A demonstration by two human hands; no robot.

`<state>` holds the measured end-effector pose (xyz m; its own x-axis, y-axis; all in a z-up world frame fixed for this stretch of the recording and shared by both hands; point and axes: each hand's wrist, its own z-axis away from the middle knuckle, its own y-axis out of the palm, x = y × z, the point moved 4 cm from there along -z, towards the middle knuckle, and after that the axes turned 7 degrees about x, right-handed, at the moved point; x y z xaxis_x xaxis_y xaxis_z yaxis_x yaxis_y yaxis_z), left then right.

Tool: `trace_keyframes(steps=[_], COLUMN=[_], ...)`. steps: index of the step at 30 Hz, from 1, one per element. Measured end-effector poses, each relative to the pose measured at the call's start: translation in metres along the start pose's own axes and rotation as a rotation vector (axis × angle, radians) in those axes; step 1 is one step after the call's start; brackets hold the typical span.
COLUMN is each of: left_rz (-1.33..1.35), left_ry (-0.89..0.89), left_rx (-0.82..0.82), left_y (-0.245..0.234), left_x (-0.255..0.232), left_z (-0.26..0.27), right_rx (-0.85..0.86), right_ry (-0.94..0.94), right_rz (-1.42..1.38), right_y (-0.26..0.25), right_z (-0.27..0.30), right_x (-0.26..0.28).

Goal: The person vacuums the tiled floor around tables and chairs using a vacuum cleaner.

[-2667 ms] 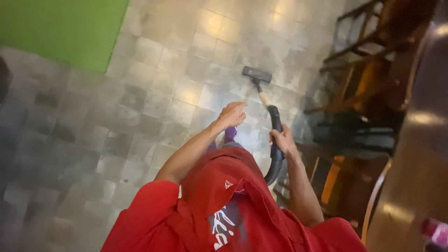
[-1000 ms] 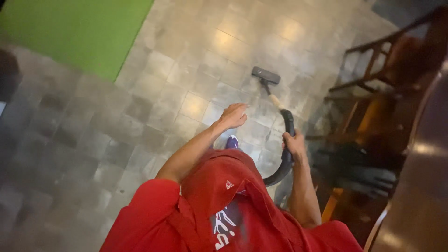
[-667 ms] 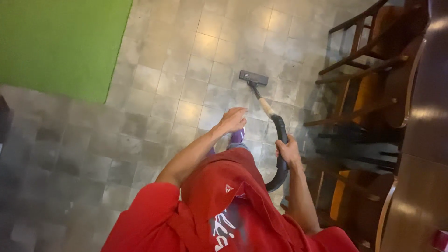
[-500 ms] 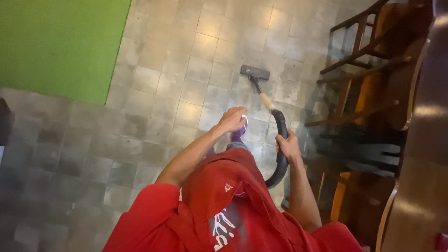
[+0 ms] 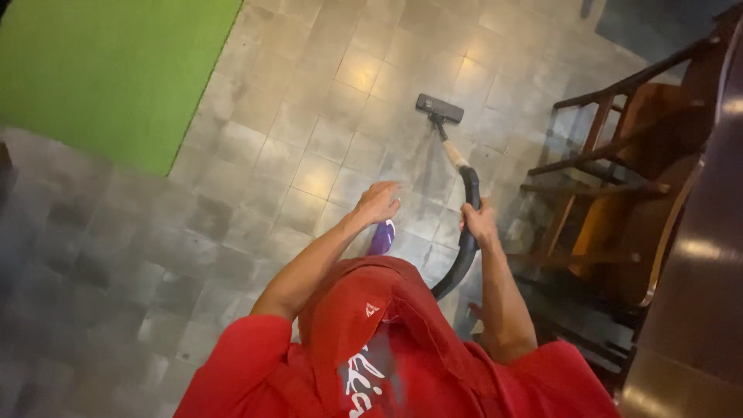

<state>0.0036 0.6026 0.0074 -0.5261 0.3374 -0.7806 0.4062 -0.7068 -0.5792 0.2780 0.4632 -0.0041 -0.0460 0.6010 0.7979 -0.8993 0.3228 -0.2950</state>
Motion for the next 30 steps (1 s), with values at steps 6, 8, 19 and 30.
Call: trace_keyframes(steps=[6, 8, 19, 30], left_rz=[0.0, -0.001, -0.011, 0.006], left_ry=[-0.044, -0.058, -0.035, 0.073], left_rx=[-0.005, -0.015, -0.033, 0.13], left_y=[0.002, 0.002, 0.016, 0.024], left_x=[-0.007, -0.007, -0.011, -0.028], left_z=[-0.044, -0.056, -0.084, -0.077], right_rx=[0.048, 0.046, 0.067, -0.027], right_ry=[-0.042, -0.034, -0.015, 0.088], right_rz=[-0.05, -0.009, -0.042, -0.08], right_y=[-0.029, -0.033, -0.057, -0.05], right_z=[-0.092, -0.118, -0.159, -0.01], right_x=[0.023, 0.029, 0.043, 0.03])
